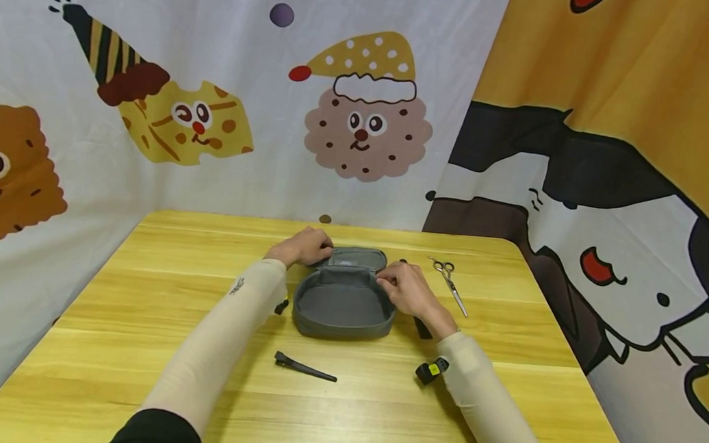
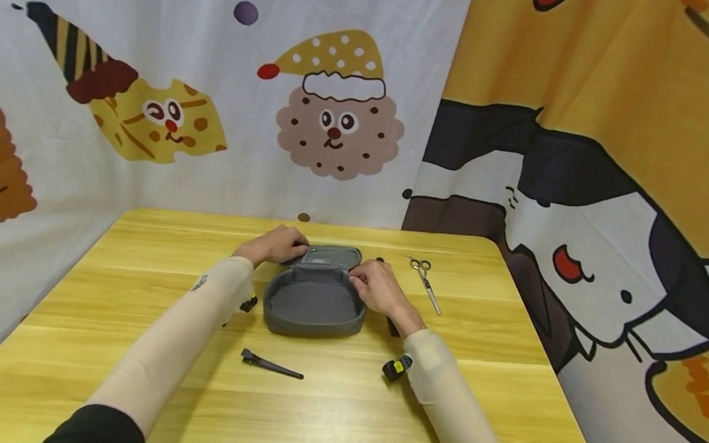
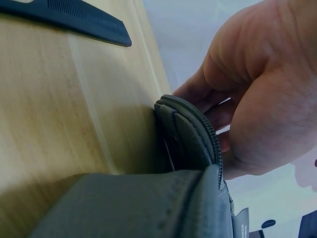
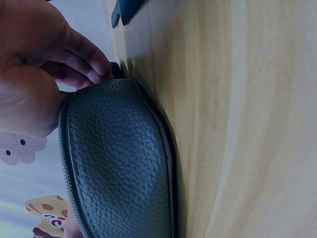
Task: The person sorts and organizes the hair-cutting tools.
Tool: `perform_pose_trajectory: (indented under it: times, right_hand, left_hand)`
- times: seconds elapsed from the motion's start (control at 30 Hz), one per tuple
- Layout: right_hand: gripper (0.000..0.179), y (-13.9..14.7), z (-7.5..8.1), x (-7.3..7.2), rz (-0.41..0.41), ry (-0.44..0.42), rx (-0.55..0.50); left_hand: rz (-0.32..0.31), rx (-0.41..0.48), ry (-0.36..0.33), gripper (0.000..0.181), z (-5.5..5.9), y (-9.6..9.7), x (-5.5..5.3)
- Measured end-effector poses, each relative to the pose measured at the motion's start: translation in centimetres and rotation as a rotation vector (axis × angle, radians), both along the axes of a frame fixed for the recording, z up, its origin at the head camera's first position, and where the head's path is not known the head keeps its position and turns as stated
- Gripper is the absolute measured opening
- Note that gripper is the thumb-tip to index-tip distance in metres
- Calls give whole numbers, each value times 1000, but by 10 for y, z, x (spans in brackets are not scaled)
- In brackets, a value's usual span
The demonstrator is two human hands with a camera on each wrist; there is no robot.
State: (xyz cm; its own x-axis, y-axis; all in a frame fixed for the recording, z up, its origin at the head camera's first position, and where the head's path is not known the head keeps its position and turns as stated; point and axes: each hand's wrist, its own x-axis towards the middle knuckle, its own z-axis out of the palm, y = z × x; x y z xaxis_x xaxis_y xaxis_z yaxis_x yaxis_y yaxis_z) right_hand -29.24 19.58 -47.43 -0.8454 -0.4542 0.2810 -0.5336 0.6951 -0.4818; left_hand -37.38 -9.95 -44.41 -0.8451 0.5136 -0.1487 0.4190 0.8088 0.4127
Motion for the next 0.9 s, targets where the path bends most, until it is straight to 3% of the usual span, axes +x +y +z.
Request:
perform_pose_trajectory:
  times: [0.27,0.53,0.9]
  right_hand:
    - [19,0,1,1,-5,-2,4]
    - [19,0,0,0,-7,1,6]
    - [20,0,-1,1,-6,2,5]
  left_hand:
    - [8,49,16,35,-2,-2,3]
    - [11,166,37,40,-6,-4,6]
    - [-6,222,81,67,-3,-11,16]
